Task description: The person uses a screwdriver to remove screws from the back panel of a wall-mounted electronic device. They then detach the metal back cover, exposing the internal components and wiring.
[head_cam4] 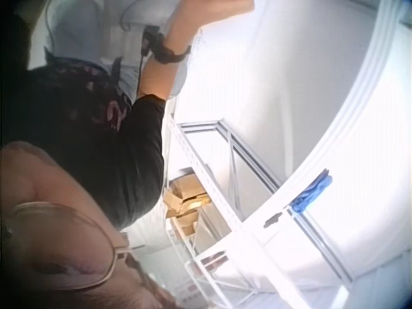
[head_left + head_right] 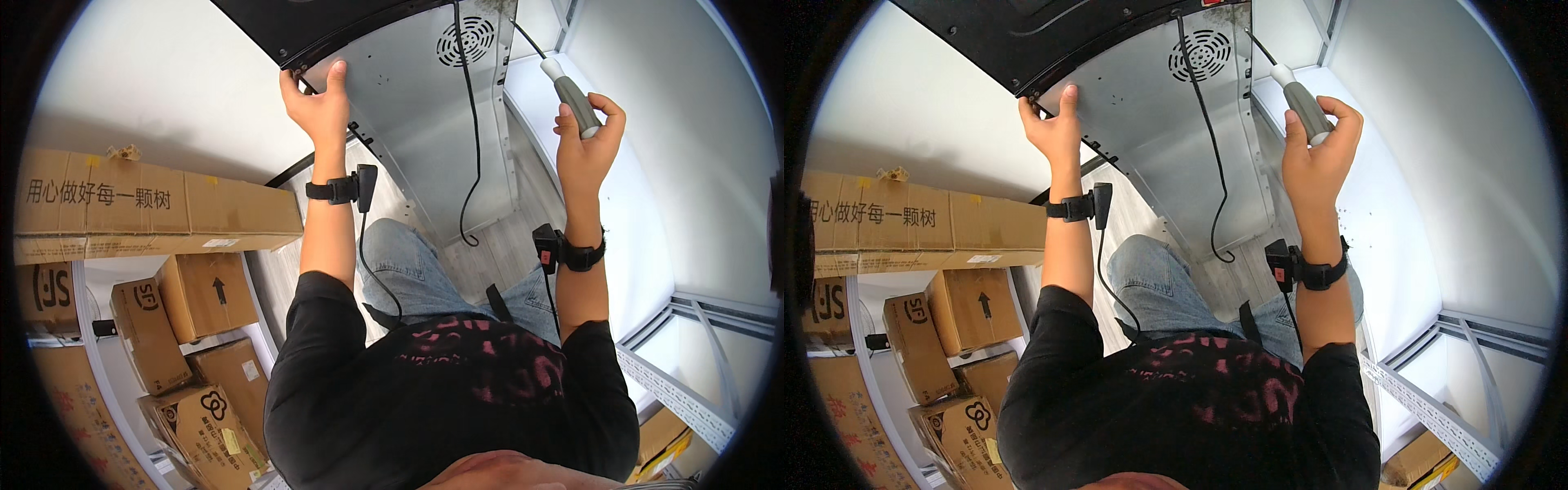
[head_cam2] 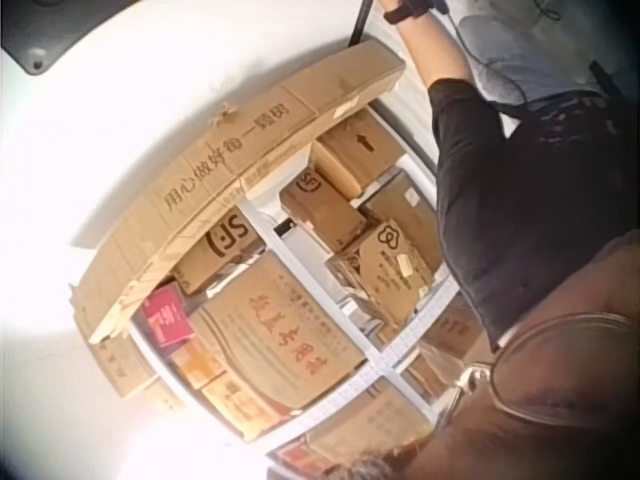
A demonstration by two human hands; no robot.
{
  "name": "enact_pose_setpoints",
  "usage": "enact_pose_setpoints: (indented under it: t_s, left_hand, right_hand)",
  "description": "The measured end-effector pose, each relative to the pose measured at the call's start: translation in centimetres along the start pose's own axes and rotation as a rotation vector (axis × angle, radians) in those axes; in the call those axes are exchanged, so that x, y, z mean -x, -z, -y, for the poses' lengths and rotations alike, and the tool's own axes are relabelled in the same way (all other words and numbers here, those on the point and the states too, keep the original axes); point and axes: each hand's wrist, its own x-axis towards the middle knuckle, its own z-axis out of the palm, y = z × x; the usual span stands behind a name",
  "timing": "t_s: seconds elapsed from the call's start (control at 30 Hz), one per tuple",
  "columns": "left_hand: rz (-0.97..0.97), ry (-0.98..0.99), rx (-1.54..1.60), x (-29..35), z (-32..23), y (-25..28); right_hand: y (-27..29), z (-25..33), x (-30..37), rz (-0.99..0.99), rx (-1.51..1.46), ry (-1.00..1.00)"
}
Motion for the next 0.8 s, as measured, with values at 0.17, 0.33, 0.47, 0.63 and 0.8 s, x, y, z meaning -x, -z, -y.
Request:
enact_pose_setpoints:
  t_s: [0.17, 0.33, 0.47, 0.63, 0.8]
  left_hand:
    - [0.156, 0.129, -0.020, -0.4, -1.2, 1.1]
    - [0.020, -0.052, -0.011, -0.4, -1.0, 0.3]
    - [0.009, -0.040, -0.060, -0.2, -1.4, 0.2]
    - [0.025, 0.006, -0.112, 0.1, -1.8, 0.0]
    - [0.018, 0.010, -0.110, 0.1, -1.8, -0.2]
  right_hand:
    - [0.0, 0.3, -0.1, 0.001, -0.028, -0.043]
    - [0.2, 0.8, -0.2, -0.029, -0.074, -0.029]
    - [0.5, 0.3, -0.7, -0.069, 0.138, 0.210]
    - [0.3, 1.4, -0.3, -0.098, 0.243, 0.250]
    - [0.7, -0.3, -0.2, -0.068, 0.307, 0.332]
